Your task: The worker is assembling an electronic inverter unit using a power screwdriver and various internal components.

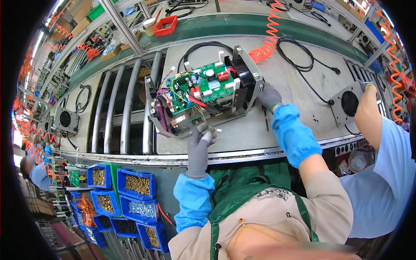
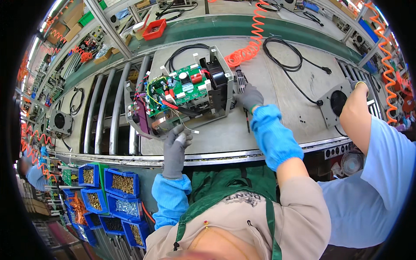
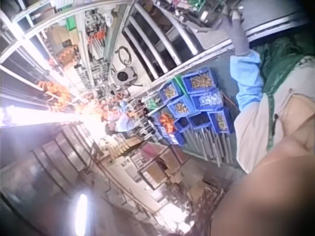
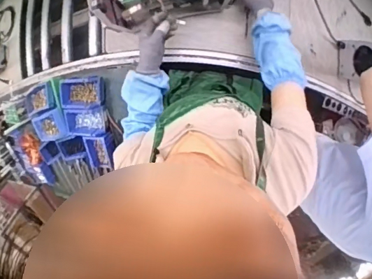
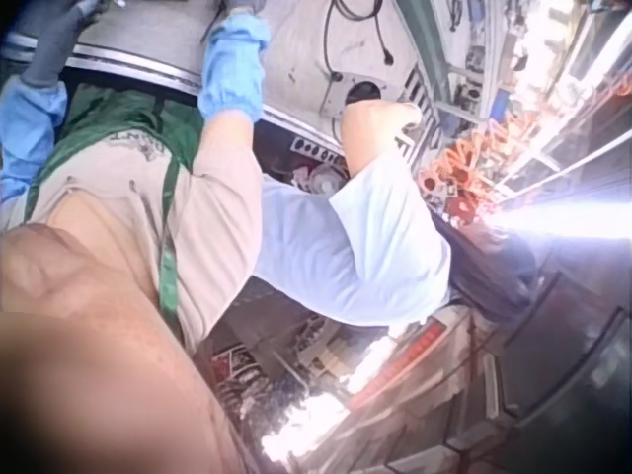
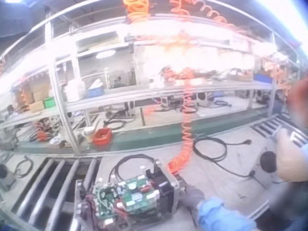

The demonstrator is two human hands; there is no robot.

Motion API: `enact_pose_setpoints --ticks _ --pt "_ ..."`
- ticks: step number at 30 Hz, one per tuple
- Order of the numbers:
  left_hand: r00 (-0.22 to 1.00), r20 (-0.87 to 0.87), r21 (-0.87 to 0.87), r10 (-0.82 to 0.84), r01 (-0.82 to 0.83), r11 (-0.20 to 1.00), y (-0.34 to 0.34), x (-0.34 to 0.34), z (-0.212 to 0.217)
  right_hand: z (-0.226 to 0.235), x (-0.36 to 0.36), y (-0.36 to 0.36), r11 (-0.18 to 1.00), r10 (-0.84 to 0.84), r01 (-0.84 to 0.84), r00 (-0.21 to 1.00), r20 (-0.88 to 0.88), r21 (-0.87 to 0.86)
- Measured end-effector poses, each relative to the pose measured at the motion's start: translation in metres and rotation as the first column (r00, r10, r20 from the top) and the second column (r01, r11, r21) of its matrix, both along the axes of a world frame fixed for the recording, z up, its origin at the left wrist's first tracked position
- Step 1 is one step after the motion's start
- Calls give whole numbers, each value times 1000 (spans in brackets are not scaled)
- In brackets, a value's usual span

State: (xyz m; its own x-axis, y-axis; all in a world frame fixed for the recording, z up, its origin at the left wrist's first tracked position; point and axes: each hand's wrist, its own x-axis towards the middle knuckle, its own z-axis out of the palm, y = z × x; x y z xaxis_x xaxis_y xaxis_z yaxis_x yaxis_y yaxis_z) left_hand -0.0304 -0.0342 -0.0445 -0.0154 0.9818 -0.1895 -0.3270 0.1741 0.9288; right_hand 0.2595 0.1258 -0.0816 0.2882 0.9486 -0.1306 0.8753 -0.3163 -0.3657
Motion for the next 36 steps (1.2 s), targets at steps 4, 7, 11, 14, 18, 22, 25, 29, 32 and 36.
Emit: enact_pose_setpoints --ticks 4,7,11,14,18,22,25,29,32,36 --pt "981 -121 20 -154 158 987 -17 19 8 -21 12 14 998 -51 42 969 -244 -39" --pt "949 -143 -1 -281 284 959 -21 36 7 -35 30 -3 998 -63 41 800 -596 -50" --pt "843 -358 43 -402 445 895 -11 67 0 -50 19 -64 997 -67 -56 -541 -838 -43" --pt "800 -399 39 -447 502 864 0 91 -1 -32 -23 -118 994 45 105 -672 -739 -36" --pt "708 -517 -129 -481 491 862 -10 84 12 40 -45 -164 997 -15 -78 -240 -971 4" --pt "438 -845 -95 -307 441 892 -39 39 35 111 -17 -193 621 700 -783 535 -473 33" --pt "287 -930 -25 -230 574 819 -59 10 50 128 -31 -190 553 830 -623 356 -428 554" --pt "92 -985 159 143 800 579 -75 -9 62 130 -48 -168 110 623 -875 430 -654 -471" --pt "92 -949 243 302 825 511 -80 -13 65 94 -64 -190 133 -129 -969 192 -973 -209" --pt "101 -948 256 303 808 531 -72 -24 69 56 -71 -206 293 -439 -955 -83 -894 -55"
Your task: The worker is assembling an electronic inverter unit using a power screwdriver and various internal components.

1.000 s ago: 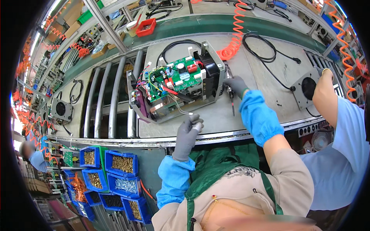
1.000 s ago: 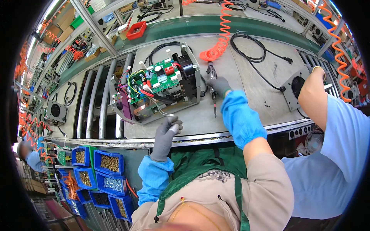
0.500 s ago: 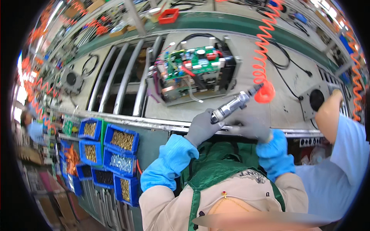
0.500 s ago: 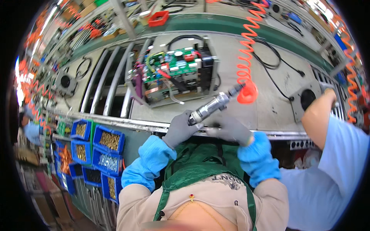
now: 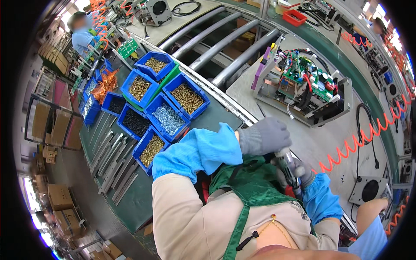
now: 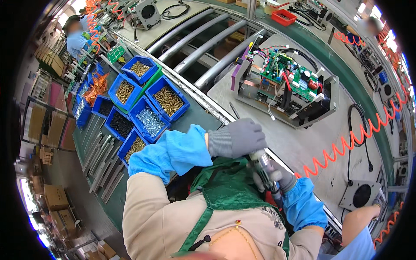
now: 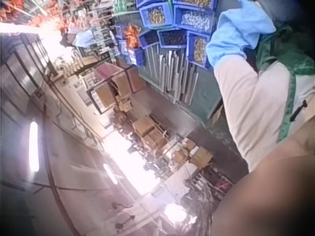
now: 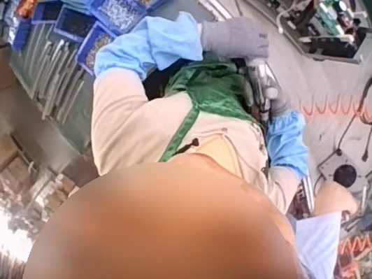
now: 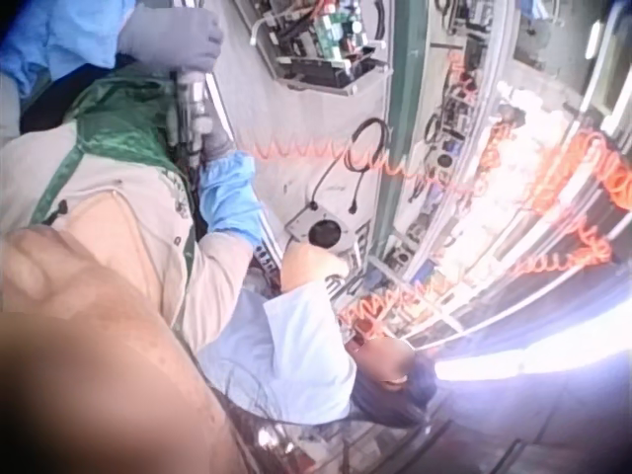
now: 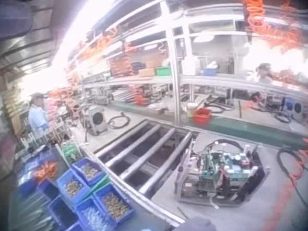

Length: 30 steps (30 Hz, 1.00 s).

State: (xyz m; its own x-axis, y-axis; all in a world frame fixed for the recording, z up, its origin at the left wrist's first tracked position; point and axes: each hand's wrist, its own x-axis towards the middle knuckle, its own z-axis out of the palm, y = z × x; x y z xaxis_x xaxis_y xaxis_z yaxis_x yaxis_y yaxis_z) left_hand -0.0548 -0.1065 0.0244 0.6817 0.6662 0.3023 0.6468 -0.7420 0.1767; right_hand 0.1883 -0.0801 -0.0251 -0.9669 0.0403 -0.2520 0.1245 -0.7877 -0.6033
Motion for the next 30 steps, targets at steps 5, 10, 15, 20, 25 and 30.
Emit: enact_pose_setpoints --ticks 5,10,15,20,25,30 --pt "594 642 -66 485 -587 807 45 -30 12 -6 -6 -7 933 -297 228 924 239 277" --pt "299 653 -107 696 -873 475 94 25 24 -4 -9 -14 917 -341 256 901 269 305" --pt "143 563 -116 814 -962 249 114 41 23 -11 5 -16 900 -388 284 869 308 331" --pt "381 556 94 738 -912 400 109 7 6 -23 14 -26 885 -447 379 852 273 270" --pt "544 440 -71 714 -772 632 81 -19 4 -32 10 -33 862 -505 505 842 190 55" --pt "531 432 -333 729 -657 676 -2 -137 14 -27 10 -31 857 -514 496 842 163 142"
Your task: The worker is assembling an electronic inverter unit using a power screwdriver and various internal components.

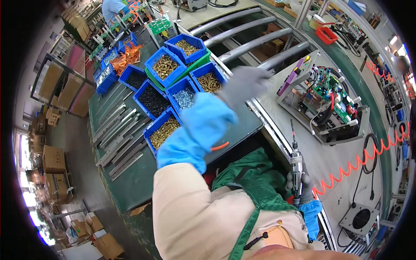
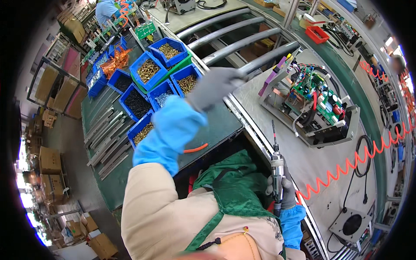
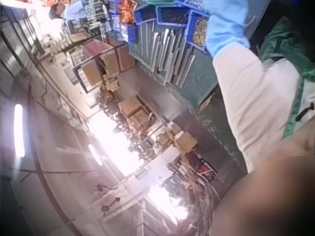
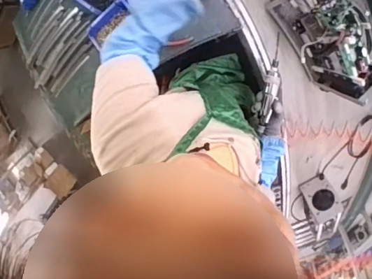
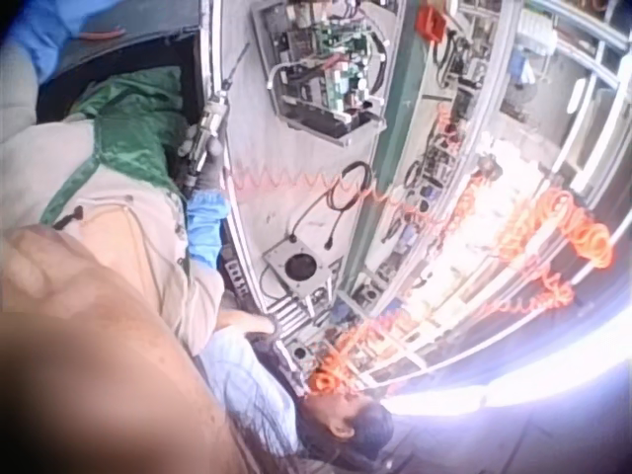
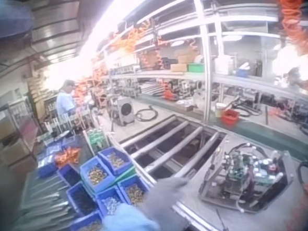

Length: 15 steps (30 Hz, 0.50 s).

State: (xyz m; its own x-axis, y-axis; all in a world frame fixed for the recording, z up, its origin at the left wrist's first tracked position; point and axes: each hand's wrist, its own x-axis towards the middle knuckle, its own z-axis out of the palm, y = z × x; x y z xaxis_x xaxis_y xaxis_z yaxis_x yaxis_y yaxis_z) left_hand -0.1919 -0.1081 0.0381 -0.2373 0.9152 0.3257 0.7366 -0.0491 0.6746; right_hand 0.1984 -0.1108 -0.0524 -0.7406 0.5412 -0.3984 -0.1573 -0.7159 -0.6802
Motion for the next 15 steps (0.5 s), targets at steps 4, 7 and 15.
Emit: enact_pose_setpoints --ticks 4,7,15 --pt "785 -576 -468 228 -546 695 -57 -82 -8 9 -3 -4 999 16 -17 999 29 45" --pt "711 -681 -637 -173 -461 618 -59 -85 -26 16 -12 -7 998 35 -37 998 52 48" --pt "915 -385 -774 -120 -249 583 -36 -97 -30 33 -29 -13 990 67 -81 991 118 117"
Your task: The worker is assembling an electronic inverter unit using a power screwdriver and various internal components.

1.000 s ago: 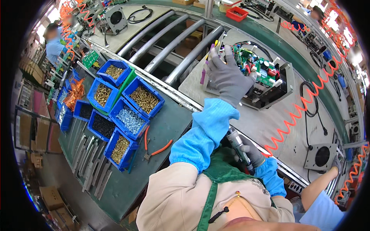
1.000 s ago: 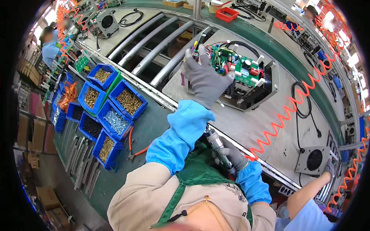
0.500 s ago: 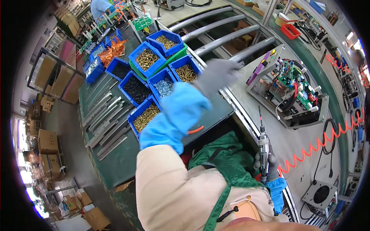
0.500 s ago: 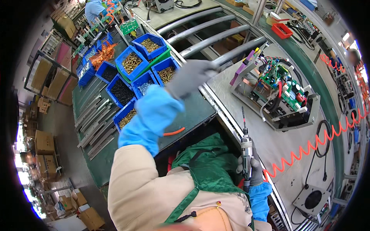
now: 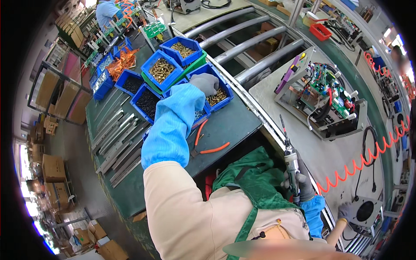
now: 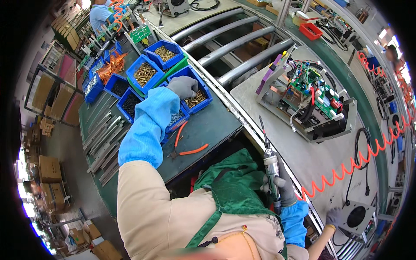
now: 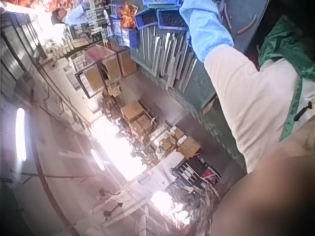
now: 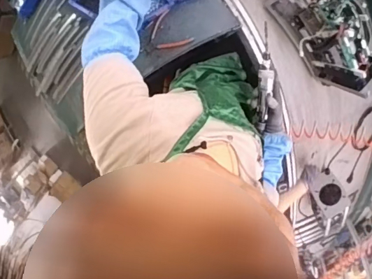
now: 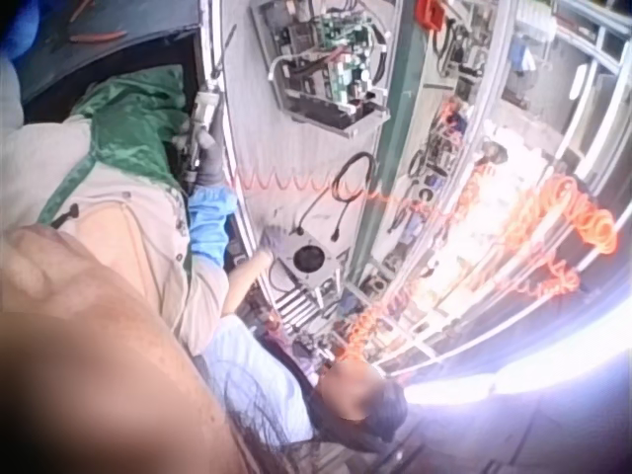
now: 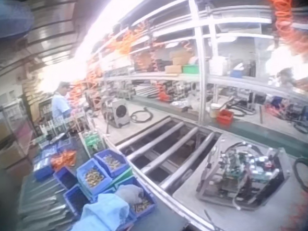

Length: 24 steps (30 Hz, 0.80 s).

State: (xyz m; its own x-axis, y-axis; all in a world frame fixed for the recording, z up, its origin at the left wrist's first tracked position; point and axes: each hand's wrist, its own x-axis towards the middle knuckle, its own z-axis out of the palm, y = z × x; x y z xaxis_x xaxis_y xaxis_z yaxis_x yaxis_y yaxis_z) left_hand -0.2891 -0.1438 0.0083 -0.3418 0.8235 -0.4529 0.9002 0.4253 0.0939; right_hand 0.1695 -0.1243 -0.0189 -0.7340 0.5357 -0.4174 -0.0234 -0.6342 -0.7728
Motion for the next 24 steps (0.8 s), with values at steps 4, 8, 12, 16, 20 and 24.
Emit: enact_pose_setpoints --ticks 4,8,12,16,20,24 --pt "998 -62 64 21 -17 998 -4 5 -6 5 0 -2 1000 26 -26 999 35 -2" --pt "986 -158 144 52 -30 989 -6 11 -9 7 -1 -1 997 59 -62 995 86 40" --pt "980 -104 316 169 -129 940 -13 2 -13 12 -3 1 998 69 -69 994 88 -13" --pt "963 -173 565 208 -76 821 -22 -1 -25 19 -3 3 991 124 -130 984 124 42" --pt "988 -73 692 134 -46 721 -30 7 -20 27 -4 4 971 223 -233 963 150 48" --pt "169 983 171 -70 -713 680 -29 56 -14 34 -10 1 970 220 -226 973 77 85"
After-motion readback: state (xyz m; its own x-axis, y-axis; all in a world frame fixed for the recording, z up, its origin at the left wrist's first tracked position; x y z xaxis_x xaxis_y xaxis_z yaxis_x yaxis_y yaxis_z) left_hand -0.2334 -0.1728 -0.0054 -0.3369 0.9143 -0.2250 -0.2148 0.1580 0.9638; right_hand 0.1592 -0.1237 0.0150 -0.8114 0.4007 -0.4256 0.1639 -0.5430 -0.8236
